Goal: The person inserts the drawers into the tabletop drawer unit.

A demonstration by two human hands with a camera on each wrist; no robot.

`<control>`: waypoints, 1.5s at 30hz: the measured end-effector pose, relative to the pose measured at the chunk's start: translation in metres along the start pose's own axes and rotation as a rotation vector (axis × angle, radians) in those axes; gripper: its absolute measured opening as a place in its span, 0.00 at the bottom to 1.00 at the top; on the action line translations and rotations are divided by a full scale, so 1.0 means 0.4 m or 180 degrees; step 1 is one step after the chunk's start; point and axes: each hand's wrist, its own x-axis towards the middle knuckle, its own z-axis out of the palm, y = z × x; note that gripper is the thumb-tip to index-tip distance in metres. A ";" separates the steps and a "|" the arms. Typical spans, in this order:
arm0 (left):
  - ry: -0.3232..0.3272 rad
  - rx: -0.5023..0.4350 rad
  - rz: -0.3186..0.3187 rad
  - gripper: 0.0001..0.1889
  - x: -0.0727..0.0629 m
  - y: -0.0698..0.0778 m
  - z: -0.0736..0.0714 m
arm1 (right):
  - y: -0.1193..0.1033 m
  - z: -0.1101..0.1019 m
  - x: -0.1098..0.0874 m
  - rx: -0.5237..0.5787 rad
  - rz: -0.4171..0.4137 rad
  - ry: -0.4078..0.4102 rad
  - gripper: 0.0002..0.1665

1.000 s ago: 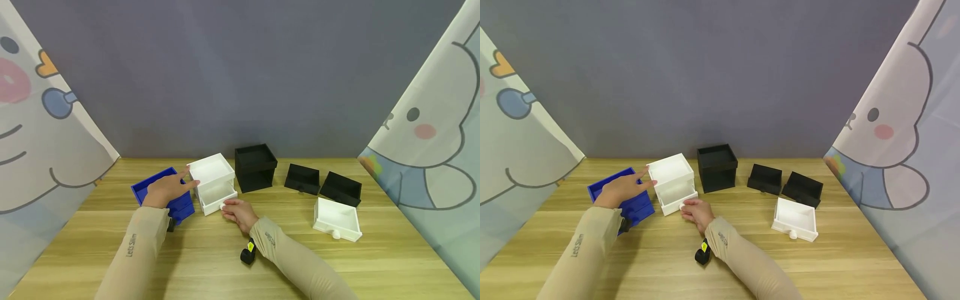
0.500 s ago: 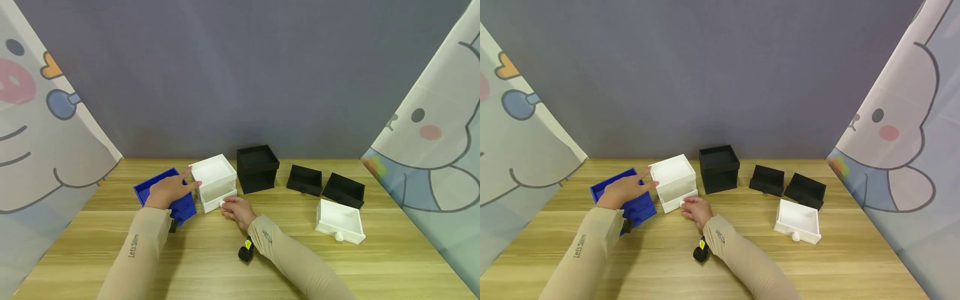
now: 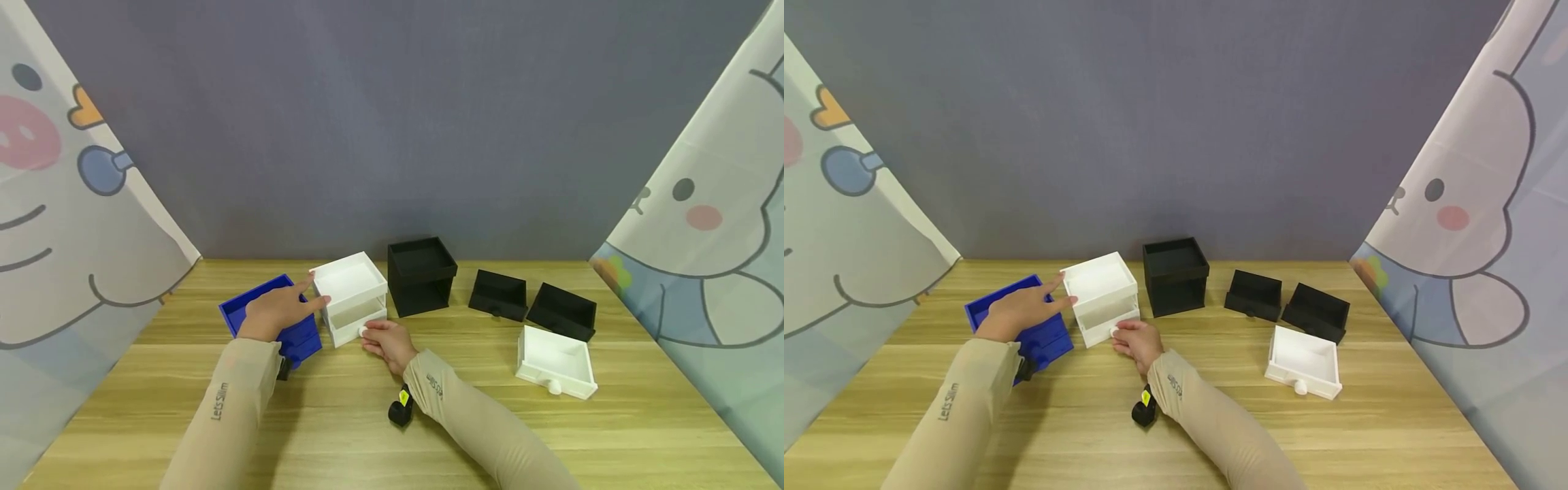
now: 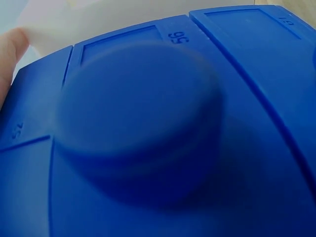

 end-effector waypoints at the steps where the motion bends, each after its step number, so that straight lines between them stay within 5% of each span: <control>1: 0.0002 0.0004 0.0003 0.48 0.001 0.000 0.000 | -0.001 -0.002 0.000 0.0012 0.0004 -0.0029 0.15; 8: 0.0005 -0.0050 0.0020 0.49 0.000 0.000 -0.001 | -0.032 -0.057 -0.031 -0.0186 0.0235 -0.0449 0.21; 15: -0.0004 -0.0106 -0.0028 0.48 -0.005 -0.020 -0.008 | -0.111 -0.195 -0.119 -0.0658 0.0348 -0.0878 0.27; 23: -0.0036 -0.0071 -0.0110 0.50 -0.018 -0.044 -0.017 | -0.161 -0.363 -0.195 -0.0911 0.0160 -0.0716 0.29; 31: 0.0007 -0.0071 -0.0052 0.49 -0.013 -0.027 -0.003 | -0.177 -0.511 -0.288 -0.1226 0.0140 -0.0764 0.32; 45: 0.0070 -0.0075 -0.0004 0.48 -0.012 -0.001 -0.001 | -0.208 -0.695 -0.397 -0.1302 0.0265 -0.0918 0.16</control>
